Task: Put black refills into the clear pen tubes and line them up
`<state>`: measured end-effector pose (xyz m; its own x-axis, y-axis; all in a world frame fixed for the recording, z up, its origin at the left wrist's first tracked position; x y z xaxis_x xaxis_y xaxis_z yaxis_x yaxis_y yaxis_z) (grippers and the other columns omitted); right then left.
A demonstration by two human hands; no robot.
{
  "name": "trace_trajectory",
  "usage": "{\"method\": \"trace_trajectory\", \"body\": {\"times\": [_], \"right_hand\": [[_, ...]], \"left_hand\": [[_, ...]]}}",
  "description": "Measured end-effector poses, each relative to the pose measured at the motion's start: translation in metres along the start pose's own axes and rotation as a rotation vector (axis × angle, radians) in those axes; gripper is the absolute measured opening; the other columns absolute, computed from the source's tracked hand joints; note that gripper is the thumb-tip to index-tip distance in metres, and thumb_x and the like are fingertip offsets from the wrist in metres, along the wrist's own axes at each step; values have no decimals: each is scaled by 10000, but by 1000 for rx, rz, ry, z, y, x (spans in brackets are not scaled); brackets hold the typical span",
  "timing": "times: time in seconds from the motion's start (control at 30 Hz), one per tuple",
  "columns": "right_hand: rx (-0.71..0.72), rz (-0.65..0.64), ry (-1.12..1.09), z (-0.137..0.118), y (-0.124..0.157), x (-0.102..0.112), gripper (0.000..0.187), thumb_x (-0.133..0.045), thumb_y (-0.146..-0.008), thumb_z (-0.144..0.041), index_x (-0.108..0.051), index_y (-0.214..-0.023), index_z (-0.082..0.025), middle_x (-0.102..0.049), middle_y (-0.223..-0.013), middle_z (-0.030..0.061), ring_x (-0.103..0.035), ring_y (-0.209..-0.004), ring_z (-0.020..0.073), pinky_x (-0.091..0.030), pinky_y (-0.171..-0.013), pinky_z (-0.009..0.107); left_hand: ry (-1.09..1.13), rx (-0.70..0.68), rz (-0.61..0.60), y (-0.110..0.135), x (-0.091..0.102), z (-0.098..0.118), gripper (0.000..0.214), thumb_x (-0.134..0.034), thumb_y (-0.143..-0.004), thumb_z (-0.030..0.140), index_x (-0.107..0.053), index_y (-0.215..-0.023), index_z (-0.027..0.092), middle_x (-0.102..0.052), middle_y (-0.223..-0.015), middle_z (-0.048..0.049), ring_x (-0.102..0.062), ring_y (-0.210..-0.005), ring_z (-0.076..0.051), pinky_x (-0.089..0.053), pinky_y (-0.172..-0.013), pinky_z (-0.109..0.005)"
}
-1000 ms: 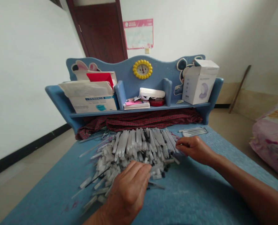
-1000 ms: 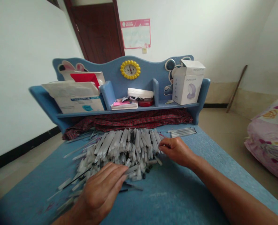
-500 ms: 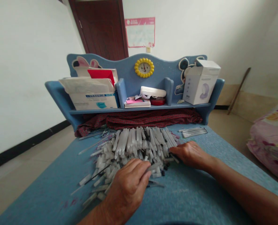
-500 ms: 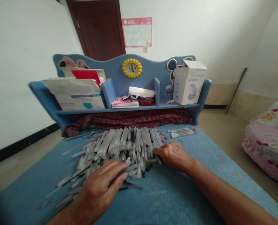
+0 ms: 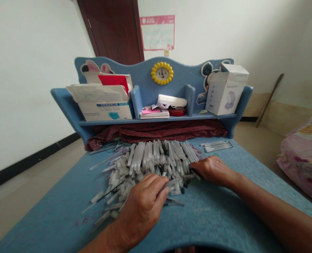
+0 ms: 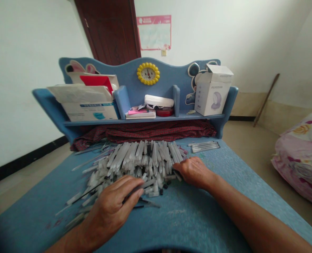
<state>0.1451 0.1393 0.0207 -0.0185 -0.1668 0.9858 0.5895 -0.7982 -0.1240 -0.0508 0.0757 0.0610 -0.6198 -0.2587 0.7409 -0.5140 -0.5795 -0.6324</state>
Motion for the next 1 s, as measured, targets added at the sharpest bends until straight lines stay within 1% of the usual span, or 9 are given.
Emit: {"method": "trace_trajectory", "body": {"times": [0.13, 0.37, 0.6, 0.67, 0.73, 0.8, 0.87, 0.93, 1.0], "right_hand": [[0, -6, -15, 1, 1, 0, 195, -414, -860, -118, -598, -853, -182, -662, -692, 38, -495, -530, 101, -184, -515, 270], [-3, 15, -26, 2, 4, 2, 224, -385, -889, -155, -598, -827, -180, -649, -662, 34, -480, -507, 101, -183, -510, 275], [19, -13, -124, 7, 8, 1, 227, -397, -868, -174, -604, -775, -185, -626, -616, 21, -496, -502, 100, -211, -510, 266], [10, -12, -170, 10, 10, 1, 217, -415, -865, -193, -624, -806, -192, -624, -602, 15, -509, -502, 106, -229, -509, 257], [-14, 31, -239, 11, 11, 6, 213, -434, -871, -232, -645, -864, -196, -632, -610, 15, -529, -510, 111, -259, -515, 249], [-24, 86, -330, 4, 12, 13, 223, -443, -882, -264, -653, -902, -190, -643, -638, 21, -548, -525, 111, -290, -525, 241], [23, 101, -426, -12, 13, 20, 235, -436, -896, -269, -652, -877, -178, -635, -636, 18, -548, -527, 103, -304, -523, 232], [117, 68, -494, -36, 14, 24, 243, -431, -904, -267, -641, -829, -171, -616, -614, 9, -542, -526, 97, -302, -509, 226], [183, 5, -495, -58, 14, 22, 227, -449, -900, -275, -625, -808, -165, -619, -623, 13, -555, -548, 104, -295, -507, 231]], "left_hand": [[-5, 27, 3, -2, 1, -2, 147, -482, -847, 132, -618, -903, 140, -633, -757, -42, -604, -706, -163, -504, -645, -276], [25, 96, 10, -2, 4, -7, 144, -507, -835, 140, -632, -908, 137, -658, -783, -42, -628, -733, -151, -508, -668, -252], [40, 144, 33, -5, 10, -11, 132, -514, -824, 140, -630, -885, 149, -653, -765, -30, -628, -718, -144, -504, -658, -252], [34, 160, 32, -5, 11, -13, 130, -514, -824, 146, -634, -877, 148, -653, -762, -31, -626, -720, -147, -502, -652, -255], [27, 174, 34, -4, 11, -15, 131, -514, -824, 149, -635, -876, 147, -651, -759, -33, -621, -717, -148, -499, -648, -258], [23, 182, 33, -4, 11, -17, 128, -519, -822, 149, -633, -881, 145, -649, -759, -33, -617, -715, -149, -497, -647, -261], [20, 189, 34, -4, 12, -18, 126, -526, -817, 145, -632, -886, 143, -649, -766, -35, -616, -718, -151, -495, -652, -264], [18, 199, 45, -4, 13, -20, 126, -531, -813, 139, -633, -886, 138, -652, -774, -40, -618, -728, -155, -495, -658, -267], [20, 209, 55, -4, 13, -21, 128, -529, -813, 133, -635, -885, 128, -655, -782, -49, -620, -739, -159, -496, -661, -268]]}}
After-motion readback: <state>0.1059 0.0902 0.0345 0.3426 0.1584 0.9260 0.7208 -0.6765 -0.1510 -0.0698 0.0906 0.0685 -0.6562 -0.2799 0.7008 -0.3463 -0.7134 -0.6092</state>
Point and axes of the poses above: each hand's wrist, its own y-axis away from the middle knuckle, its own x-axis out of the back of the hand, z = x × y, the point moved 5 cm from there along -y, towards the middle knuckle
